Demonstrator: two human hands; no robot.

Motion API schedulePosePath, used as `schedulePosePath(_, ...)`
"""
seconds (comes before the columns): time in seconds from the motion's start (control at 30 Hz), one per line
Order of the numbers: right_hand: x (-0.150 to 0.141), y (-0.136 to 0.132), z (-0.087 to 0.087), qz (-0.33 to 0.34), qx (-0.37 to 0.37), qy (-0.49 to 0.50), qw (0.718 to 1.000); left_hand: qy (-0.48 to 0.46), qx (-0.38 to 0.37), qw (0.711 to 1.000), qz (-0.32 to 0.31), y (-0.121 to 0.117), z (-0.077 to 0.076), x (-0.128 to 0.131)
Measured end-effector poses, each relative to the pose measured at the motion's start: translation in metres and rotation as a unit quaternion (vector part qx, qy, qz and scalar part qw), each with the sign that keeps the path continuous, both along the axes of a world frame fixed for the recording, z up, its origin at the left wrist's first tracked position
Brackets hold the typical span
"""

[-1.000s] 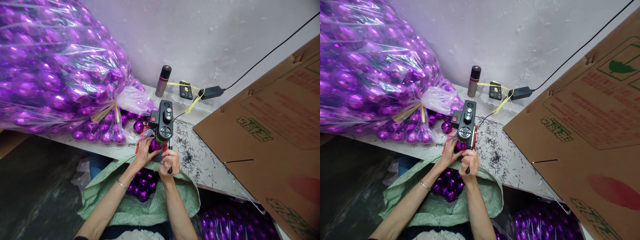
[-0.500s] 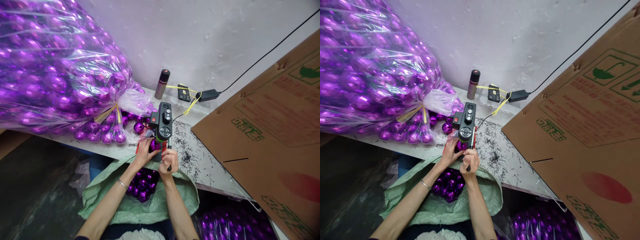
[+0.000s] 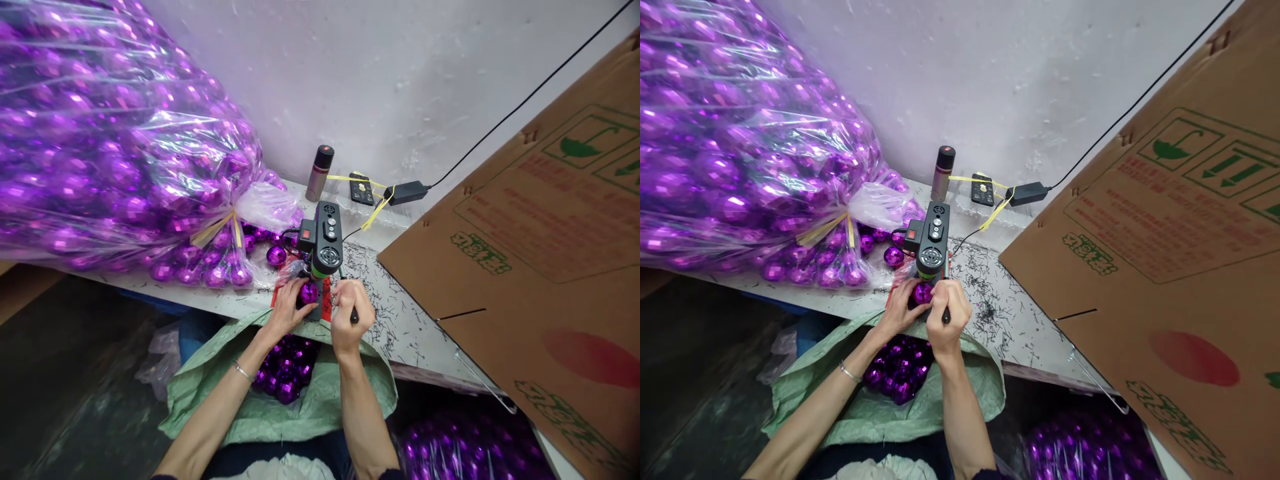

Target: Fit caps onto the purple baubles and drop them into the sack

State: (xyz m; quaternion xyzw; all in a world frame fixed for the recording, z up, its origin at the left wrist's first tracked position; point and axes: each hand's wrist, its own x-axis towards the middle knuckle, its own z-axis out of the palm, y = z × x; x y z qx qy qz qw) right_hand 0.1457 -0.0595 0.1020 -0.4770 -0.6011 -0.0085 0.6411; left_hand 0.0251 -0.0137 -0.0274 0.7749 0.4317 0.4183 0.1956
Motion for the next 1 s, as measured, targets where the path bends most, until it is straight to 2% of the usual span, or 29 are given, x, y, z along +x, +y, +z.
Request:
schedulePosePath(0.1, 0.0, -0.001, 0.012, 0.003, -0.008, 0.002, 1.0, 0.007, 0.023, 1.0, -0.009, -0.033, -0.005, -0.012)
schedulePosePath(0.17, -0.001, -0.002, 0.008, 0.002, 0.006, -0.007, 1.0, 0.019, 0.043, 0.999, -0.001, -0.052, -0.006, -0.022)
schedulePosePath(0.23, -0.002, -0.003, 0.001, 0.001, 0.016, -0.016, 1.0, 0.026, 0.068, 0.997, 0.021, -0.055, 0.0, -0.032)
schedulePosePath(0.3, -0.003, -0.004, -0.006, 0.002, 0.022, -0.02, 1.0, 0.031, 0.094, 0.993, 0.062, -0.035, 0.013, -0.041)
schedulePosePath(0.37, -0.003, -0.004, -0.009, 0.005, 0.026, -0.019, 0.999, 0.058, 0.095, 0.987, 0.116, 0.002, 0.03, -0.047)
schedulePosePath(0.47, -0.003, -0.004, -0.01, 0.013, 0.029, -0.024, 0.999, 0.159, -0.014, 0.974, 0.162, 0.061, 0.051, -0.05)
schedulePosePath(0.57, -0.002, -0.004, -0.011, 0.014, 0.03, -0.029, 0.999, 0.224, -0.121, 0.953, 0.165, 0.095, 0.056, -0.05)
schedulePosePath(0.63, -0.002, -0.004, -0.011, 0.012, 0.037, -0.029, 0.999, 0.213, -0.138, 0.958, 0.131, 0.102, 0.053, -0.05)
schedulePosePath(0.73, -0.002, -0.004, -0.009, 0.011, 0.04, -0.031, 0.999, 0.1, -0.132, 0.979, 0.116, 0.098, 0.047, -0.054)
schedulePosePath(0.8, -0.002, -0.003, -0.004, 0.01, 0.034, -0.029, 0.999, -0.045, -0.141, 0.981, 0.129, 0.086, 0.048, -0.056)
schedulePosePath(0.83, -0.002, -0.003, -0.001, 0.01, 0.03, -0.025, 0.999, -0.134, -0.155, 0.97, 0.129, 0.078, 0.05, -0.057)
schedulePosePath(0.87, -0.002, -0.002, 0.002, 0.009, 0.026, -0.02, 0.999, -0.227, -0.178, 0.95, 0.121, 0.068, 0.052, -0.057)
schedulePosePath(0.93, -0.002, -0.001, 0.008, 0.01, 0.022, -0.005, 1.0, -0.391, -0.252, 0.882, 0.083, 0.045, 0.056, -0.055)
schedulePosePath(1.0, -0.002, 0.001, 0.014, 0.009, 0.016, 0.007, 1.0, -0.483, -0.338, 0.807, 0.045, 0.022, 0.056, -0.049)
